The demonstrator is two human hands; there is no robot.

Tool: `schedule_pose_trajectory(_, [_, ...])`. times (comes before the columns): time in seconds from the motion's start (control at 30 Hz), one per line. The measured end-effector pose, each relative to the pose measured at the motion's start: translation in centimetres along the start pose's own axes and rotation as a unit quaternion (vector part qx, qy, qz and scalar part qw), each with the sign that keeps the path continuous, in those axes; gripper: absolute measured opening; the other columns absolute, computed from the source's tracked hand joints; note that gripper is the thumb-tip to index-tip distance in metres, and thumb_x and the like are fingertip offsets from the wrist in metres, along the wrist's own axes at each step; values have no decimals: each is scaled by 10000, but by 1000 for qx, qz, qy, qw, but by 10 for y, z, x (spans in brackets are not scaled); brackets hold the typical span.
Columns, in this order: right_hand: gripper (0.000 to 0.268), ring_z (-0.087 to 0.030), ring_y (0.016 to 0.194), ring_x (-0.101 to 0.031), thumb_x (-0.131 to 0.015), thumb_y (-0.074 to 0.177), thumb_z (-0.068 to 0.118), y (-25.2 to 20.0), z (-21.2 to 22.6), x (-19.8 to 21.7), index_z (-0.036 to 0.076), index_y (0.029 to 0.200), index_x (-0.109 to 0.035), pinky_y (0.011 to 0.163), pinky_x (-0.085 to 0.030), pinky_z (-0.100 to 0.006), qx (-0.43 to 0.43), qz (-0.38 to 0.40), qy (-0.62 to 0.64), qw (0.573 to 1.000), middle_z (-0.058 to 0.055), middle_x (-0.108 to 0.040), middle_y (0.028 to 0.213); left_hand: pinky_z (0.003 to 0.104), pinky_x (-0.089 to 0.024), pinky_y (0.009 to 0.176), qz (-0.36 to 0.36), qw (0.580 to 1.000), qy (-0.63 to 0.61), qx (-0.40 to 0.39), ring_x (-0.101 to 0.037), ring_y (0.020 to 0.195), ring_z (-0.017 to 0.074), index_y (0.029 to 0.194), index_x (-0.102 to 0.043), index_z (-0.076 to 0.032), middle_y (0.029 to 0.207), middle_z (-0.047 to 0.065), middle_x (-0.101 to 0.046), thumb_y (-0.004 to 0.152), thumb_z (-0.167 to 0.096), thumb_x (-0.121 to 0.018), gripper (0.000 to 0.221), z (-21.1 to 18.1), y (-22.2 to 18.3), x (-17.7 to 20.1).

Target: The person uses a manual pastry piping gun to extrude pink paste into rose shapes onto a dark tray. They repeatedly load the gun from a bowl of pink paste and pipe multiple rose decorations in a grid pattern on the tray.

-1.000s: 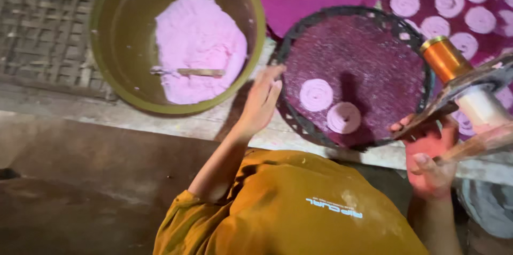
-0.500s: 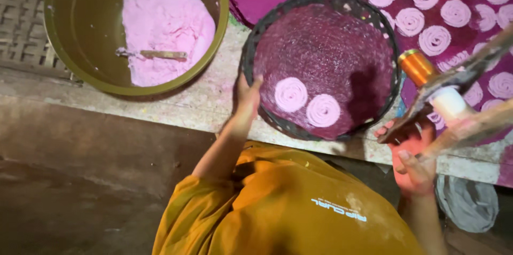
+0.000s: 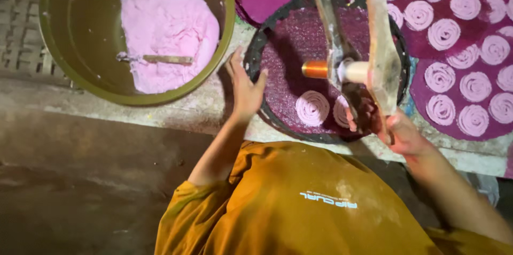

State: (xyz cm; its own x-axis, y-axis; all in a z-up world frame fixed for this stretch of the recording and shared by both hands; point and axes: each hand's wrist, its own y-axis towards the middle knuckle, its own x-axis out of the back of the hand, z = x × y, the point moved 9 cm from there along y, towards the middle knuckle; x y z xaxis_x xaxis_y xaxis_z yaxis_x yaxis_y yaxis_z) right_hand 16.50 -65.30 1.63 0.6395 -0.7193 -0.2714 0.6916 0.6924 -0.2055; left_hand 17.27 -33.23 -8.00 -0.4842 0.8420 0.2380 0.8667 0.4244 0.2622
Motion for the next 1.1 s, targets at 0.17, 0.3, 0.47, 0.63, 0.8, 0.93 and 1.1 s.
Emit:
schedule_pose_trajectory(0.17, [1068,-256,1188,-575,-694,845,714,8,5,3,26,1578,-334,994,-451,-419,-13,-22,1,1000,-148,-575,1342,411,-475,1089,133,960,-72,237,-590,1240,322,1481,-456,-22,1341,230,-600,858,-105,-781,708,81,6,-41])
schedule_pose_trajectory(0.3, [1039,-258,1164,-579,-661,861,732,-1,-14,20,18,1552,-355,976,-467,-421,-23,-32,21,999,-152,-580,1323,462,-380,1116,84,989,40,119,-483,1305,405,1517,-353,-1,1410,269,-481,804,-61,-836,864,54,-19,-21])
schedule_pose_trajectory(0.47, [834,-285,1076,-597,-541,949,745,-3,-40,16,-64,1107,-413,884,-448,-387,-110,-1,87,990,-256,-650,1203,481,-330,1268,44,993,-111,9,-424,1482,405,1629,-276,-30,1588,251,-372,956,-304,-722,853,-33,6,7])
schedule_pose_trajectory(0.63, [919,-265,1023,-614,-529,903,696,-2,-48,-40,102,1567,-302,939,-492,-433,-269,78,123,952,-181,-606,1188,481,-325,1278,318,601,-722,130,-462,1459,316,1573,-323,-69,1532,165,-494,937,-556,-661,869,-116,57,-38])
schedule_pose_trajectory(0.8, [828,-279,1049,-718,-401,883,671,3,-22,-22,95,1478,-424,955,-574,-452,-377,92,-15,921,-181,-673,1191,402,-377,1238,328,546,-768,72,-583,1187,213,1423,-498,-118,1121,26,-597,900,-262,-636,560,-133,59,-55])
schedule_pose_trajectory(0.93, [767,-283,1080,-689,-291,988,629,21,-14,12,-10,1332,-537,975,-545,-442,-370,69,-121,919,-211,-718,1166,388,-391,1194,268,523,-802,103,-579,1102,189,1154,-514,-148,1021,-4,-569,837,-170,-595,329,-94,74,-81])
schedule_pose_trajectory(1.1, [820,-249,898,-750,-198,941,669,42,-36,19,13,1095,-665,798,-611,-384,-384,41,-292,875,-136,-728,946,414,-433,1169,224,466,-852,84,-584,1074,189,1108,-502,-152,1042,1,-569,919,-199,-516,196,-54,80,-76])
